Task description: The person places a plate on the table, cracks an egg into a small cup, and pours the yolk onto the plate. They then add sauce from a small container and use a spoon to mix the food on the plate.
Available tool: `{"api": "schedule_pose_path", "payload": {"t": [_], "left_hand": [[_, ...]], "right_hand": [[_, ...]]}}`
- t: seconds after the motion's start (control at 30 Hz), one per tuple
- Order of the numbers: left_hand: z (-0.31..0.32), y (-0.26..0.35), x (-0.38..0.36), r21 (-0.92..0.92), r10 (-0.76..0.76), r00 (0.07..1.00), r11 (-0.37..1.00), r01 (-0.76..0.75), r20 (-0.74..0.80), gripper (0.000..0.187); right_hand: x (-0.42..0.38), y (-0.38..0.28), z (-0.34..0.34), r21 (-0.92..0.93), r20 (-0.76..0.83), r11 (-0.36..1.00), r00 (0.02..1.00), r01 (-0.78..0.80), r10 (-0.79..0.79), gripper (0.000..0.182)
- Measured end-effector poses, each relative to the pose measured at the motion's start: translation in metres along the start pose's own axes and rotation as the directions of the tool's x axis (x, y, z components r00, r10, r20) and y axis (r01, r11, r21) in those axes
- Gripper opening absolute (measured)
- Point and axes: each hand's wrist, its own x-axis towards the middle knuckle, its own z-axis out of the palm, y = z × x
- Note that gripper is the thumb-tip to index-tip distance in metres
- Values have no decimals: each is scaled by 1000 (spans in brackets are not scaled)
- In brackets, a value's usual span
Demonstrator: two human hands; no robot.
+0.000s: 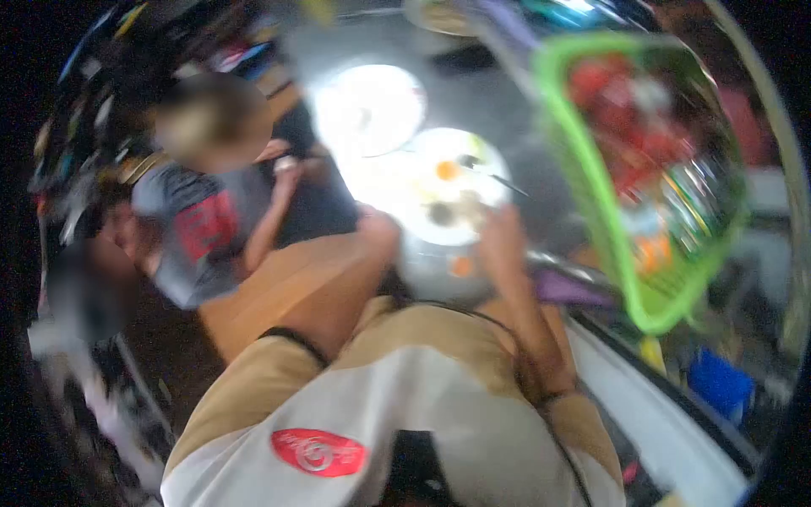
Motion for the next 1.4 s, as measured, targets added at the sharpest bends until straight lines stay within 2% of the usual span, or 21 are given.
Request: {"api": "schedule_pose_path", "payload": {"t": [0.03, 0.07, 0.1, 0.17, 0.37, 0.47, 0.5, 0.53, 0.57, 0.63, 0.73, 0.77, 0.83, 0.87, 0.9, 0.93, 1.07, 1.13, 1.3, 1.37, 1.4], "left_hand": [[-44, 23, -5, -271, -213, 968, 932, 242, 132, 48], [-93, 46, -10, -303, -349, 906, 860, 411, 239, 57], [-54, 28, -2, -316, -288, 933, 884, 346, 215, 65], [-105, 48, -9, -451, -408, 852, 725, 521, 329, 66], [-140, 58, -14, -411, -422, 834, 731, 545, 356, 68], [-135, 59, -13, -433, -454, 842, 723, 539, 290, 72], [-136, 59, -13, -416, -400, 840, 737, 533, 367, 74], [-22, 21, 4, -229, -200, 975, 949, 217, 93, 75], [-89, 42, -7, -532, -252, 935, 771, 351, 251, 74], [-125, 56, -12, -504, -396, 871, 710, 492, 292, 76], [-126, 57, -10, -496, -387, 862, 706, 505, 327, 77], [-129, 57, -10, -478, -402, 851, 705, 523, 339, 77], [-131, 58, -12, -480, -396, 852, 706, 521, 343, 78], [-132, 57, -12, -465, -385, 862, 728, 504, 331, 78], [-132, 56, -13, -448, -372, 871, 750, 486, 321, 77], [-132, 55, -13, -446, -370, 871, 753, 484, 322, 77], [-124, 55, -7, -455, -398, 854, 725, 517, 336, 78], [-122, 54, -6, -429, -418, 840, 725, 538, 347, 78], [-121, 53, -9, -472, -387, 870, 733, 491, 304, 78], [-129, 56, -8, -449, -384, 870, 748, 489, 309, 78], [-132, 57, -10, -426, -384, 868, 760, 491, 315, 78]], "right_hand": [[-4, -6, -9, 109, 27, 994, 1000, 10, -13, 36], [-3, -3, -3, 99, -42, 995, 999, 12, -8, 38], [-3, -6, -3, 84, -53, 995, 997, 58, -54, 49], [-2, -8, 7, 11, -95, 983, 979, 183, -181, 60], [19, -1, 25, -84, -7, 982, 986, 167, -168, 60], [30, 8, 34, 137, -153, 960, 962, 246, -225, 50], [35, 18, 37, 236, -222, 938, 954, 252, -200, 47], [39, 15, 28, 358, -32, 933, 998, -34, 49, 42], [49, 51, 62, 599, 35, 799, 999, -52, 39, 40], [42, 12, 19, 753, 305, 522, 916, -400, 262, 35], [41, 7, 8, 778, 364, 434, 889, -454, 277, 38], [41, 12, 15, 779, 363, 435, 890, -453, 277, 38], [39, 18, 29, 713, 100, 672, 978, -200, 184, 35], [37, 18, 29, 714, 101, 671, 978, -200, 184, 35], [31, 18, 29, 534, -68, 845, 998, 37, -2, 36], [25, 15, 24, 286, -184, 920, 958, 266, -220, 37], [17, 4, 10, 241, -201, 938, 958, 250, -204, 36], [29, 7, 8, 190, -448, 932, 872, 309, -198, 29], [61, 17, 0, 102, -343, 967, 921, 233, -185, 24], [64, 9, -2, 259, -11, 963, 997, 73, -73, 26], [63, 4, -1, 256, -8, 964, 998, 69, -69, 26]]}}
